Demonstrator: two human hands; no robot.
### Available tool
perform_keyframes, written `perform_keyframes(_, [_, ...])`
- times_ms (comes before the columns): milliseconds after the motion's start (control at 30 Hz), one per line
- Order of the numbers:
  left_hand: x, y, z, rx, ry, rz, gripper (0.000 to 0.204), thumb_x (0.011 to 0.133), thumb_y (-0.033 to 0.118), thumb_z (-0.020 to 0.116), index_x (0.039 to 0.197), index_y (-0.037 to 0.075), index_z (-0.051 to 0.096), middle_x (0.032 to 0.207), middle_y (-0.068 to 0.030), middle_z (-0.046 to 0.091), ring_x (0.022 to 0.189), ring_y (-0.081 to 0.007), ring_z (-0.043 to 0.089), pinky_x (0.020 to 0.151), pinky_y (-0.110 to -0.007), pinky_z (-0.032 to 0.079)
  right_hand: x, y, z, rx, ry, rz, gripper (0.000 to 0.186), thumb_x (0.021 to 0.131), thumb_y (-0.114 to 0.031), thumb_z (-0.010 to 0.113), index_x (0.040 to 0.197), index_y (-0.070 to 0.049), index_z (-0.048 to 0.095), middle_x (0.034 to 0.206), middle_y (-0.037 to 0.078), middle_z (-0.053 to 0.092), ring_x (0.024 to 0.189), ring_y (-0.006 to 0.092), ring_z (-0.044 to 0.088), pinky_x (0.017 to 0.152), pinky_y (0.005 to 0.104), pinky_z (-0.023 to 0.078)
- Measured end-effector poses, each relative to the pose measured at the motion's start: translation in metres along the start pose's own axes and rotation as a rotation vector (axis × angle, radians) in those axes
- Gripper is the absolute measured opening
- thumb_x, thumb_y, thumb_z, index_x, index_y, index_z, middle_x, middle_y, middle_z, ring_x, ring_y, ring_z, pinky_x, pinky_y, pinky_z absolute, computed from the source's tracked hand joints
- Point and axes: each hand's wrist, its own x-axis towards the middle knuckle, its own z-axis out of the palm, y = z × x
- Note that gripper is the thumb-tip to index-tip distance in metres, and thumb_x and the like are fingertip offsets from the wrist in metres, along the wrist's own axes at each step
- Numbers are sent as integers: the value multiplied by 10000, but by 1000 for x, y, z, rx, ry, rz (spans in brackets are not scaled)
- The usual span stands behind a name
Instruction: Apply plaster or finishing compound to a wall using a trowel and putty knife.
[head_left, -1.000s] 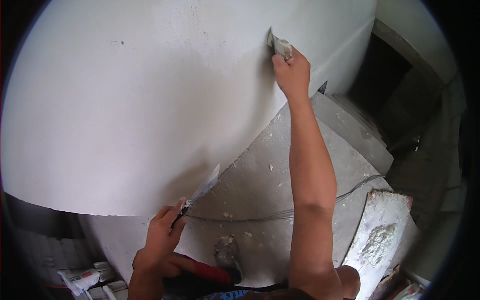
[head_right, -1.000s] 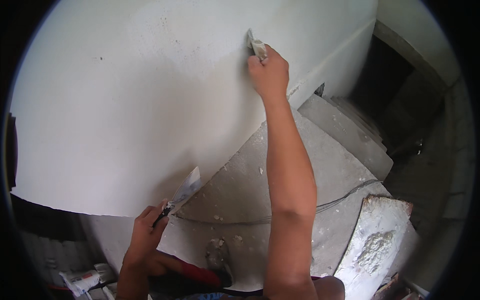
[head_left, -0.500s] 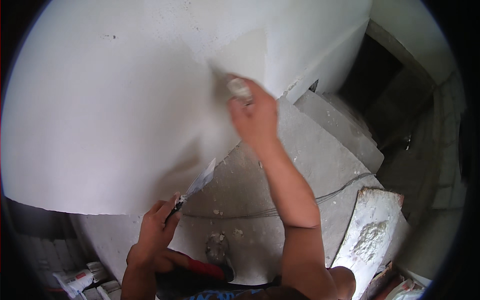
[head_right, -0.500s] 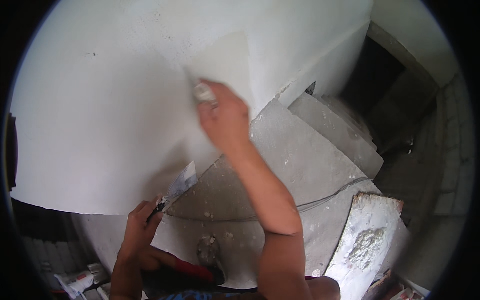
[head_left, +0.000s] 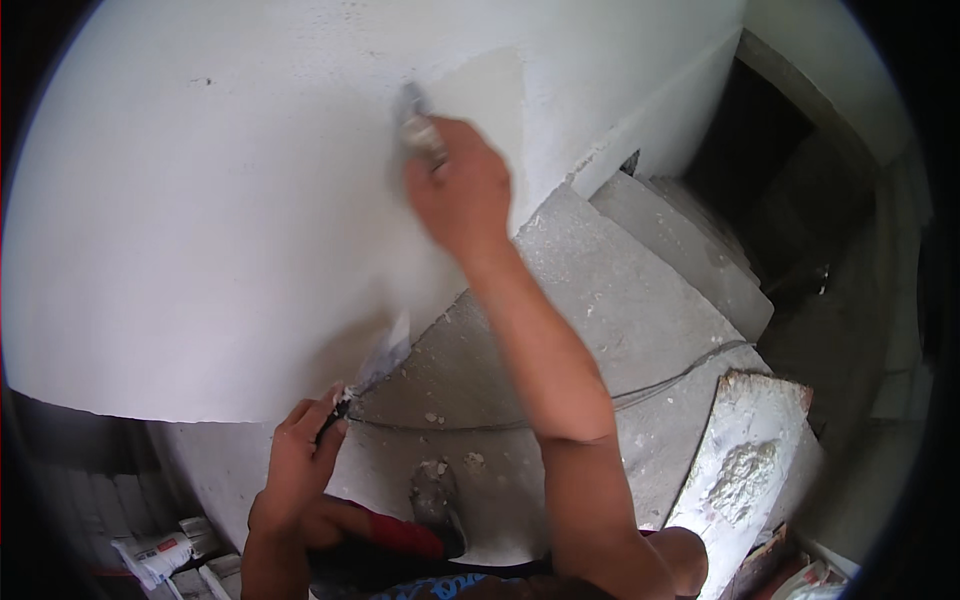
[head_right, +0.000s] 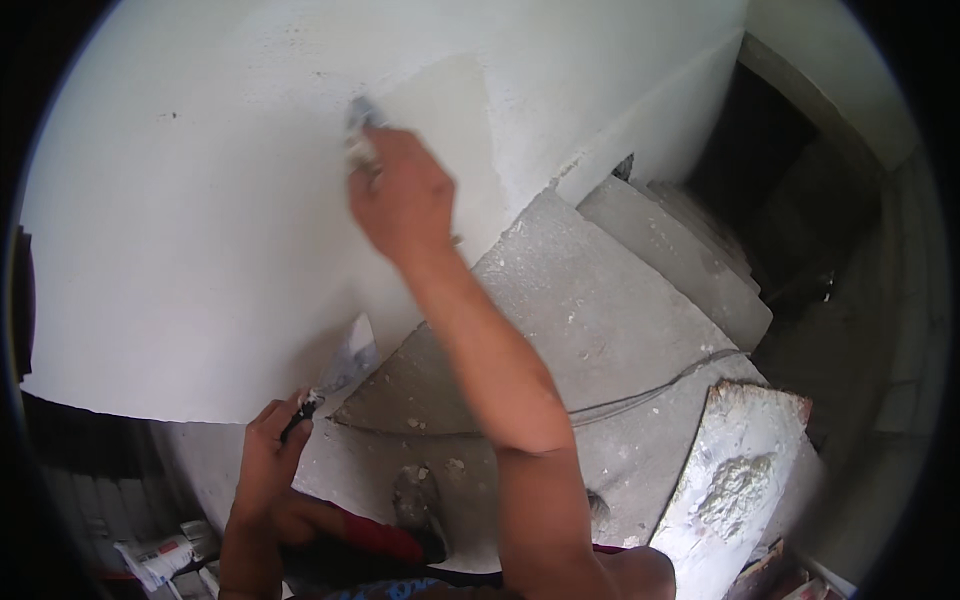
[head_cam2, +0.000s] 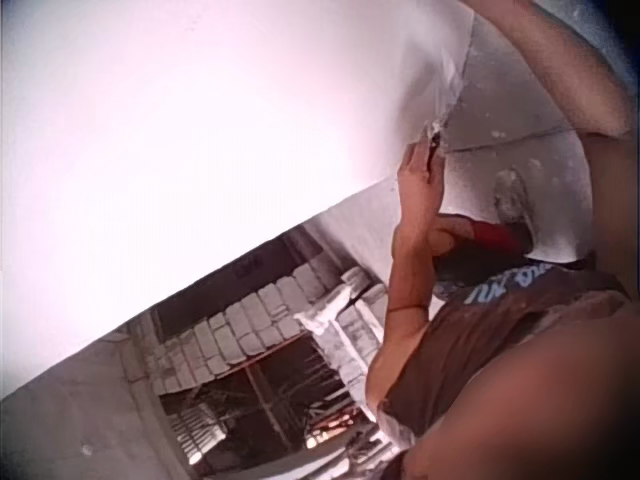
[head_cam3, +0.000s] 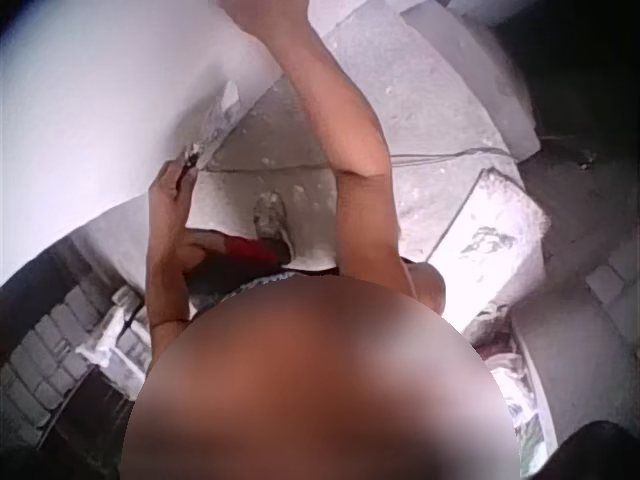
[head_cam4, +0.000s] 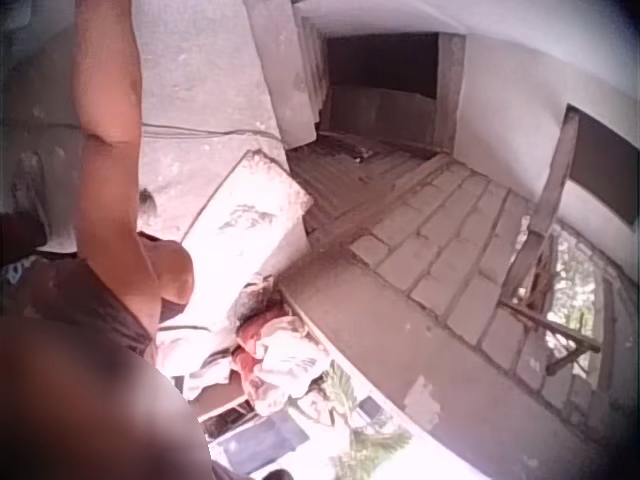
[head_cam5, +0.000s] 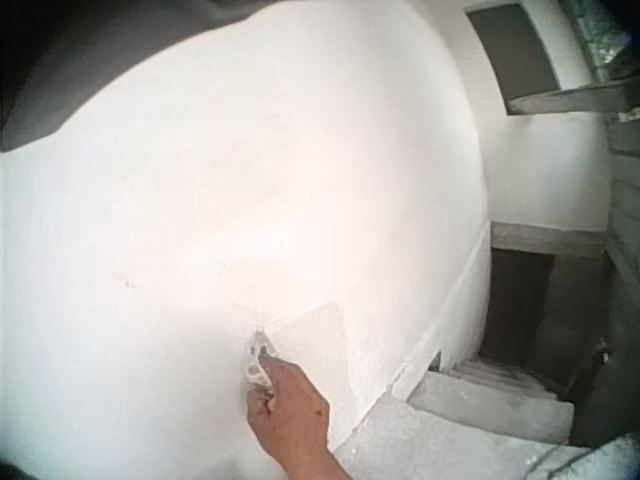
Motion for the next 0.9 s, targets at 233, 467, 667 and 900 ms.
perform_keyframes(233, [6, 1, 5, -297, 88, -114, 363, 959, 79, 607, 1312, -4, 602, 861, -56, 677, 659, -137, 549, 624, -270, 464, -41, 2, -46, 494, -181, 154, 324, 820, -25, 638, 1142, -26, 678, 1012, 113, 715, 847, 226, 685, 798, 307, 525])
perform_keyframes(467, [17, 18, -14, -900, 109, -316, 340, 990, 153, 583, 1294, 5, 607, 818, -59, 681, 508, -56, 476, 424, -204, 320, -78, 4, -90, 987, -17, 29, 270, 827, -28, 687, 1096, -20, 701, 1037, 128, 694, 939, 208, 628, 821, 345, 514])
perform_keyframes(667, [28, 26, -16, -1094, 49, -272, 319, 986, 135, 567, 1257, -30, 592, 809, -145, 671, 430, -83, 435, 376, -195, 306, -105, -6, -113, 644, -230, -349, 315, 705, -36, 764, 1019, -65, 751, 1036, 93, 667, 920, 236, 603, 849, 349, 485])
perform_keyframes(900, [10, 21, -12, -1263, -90, -92, 333, 986, 145, 580, 1296, 26, 610, 838, -184, 659, 442, -94, 433, 391, -192, 323, -110, 32, -119, 213, -328, -201, 479, 661, 62, 648, 1116, -66, 722, 1011, 92, 618, 934, 262, 576, 833, 344, 480])
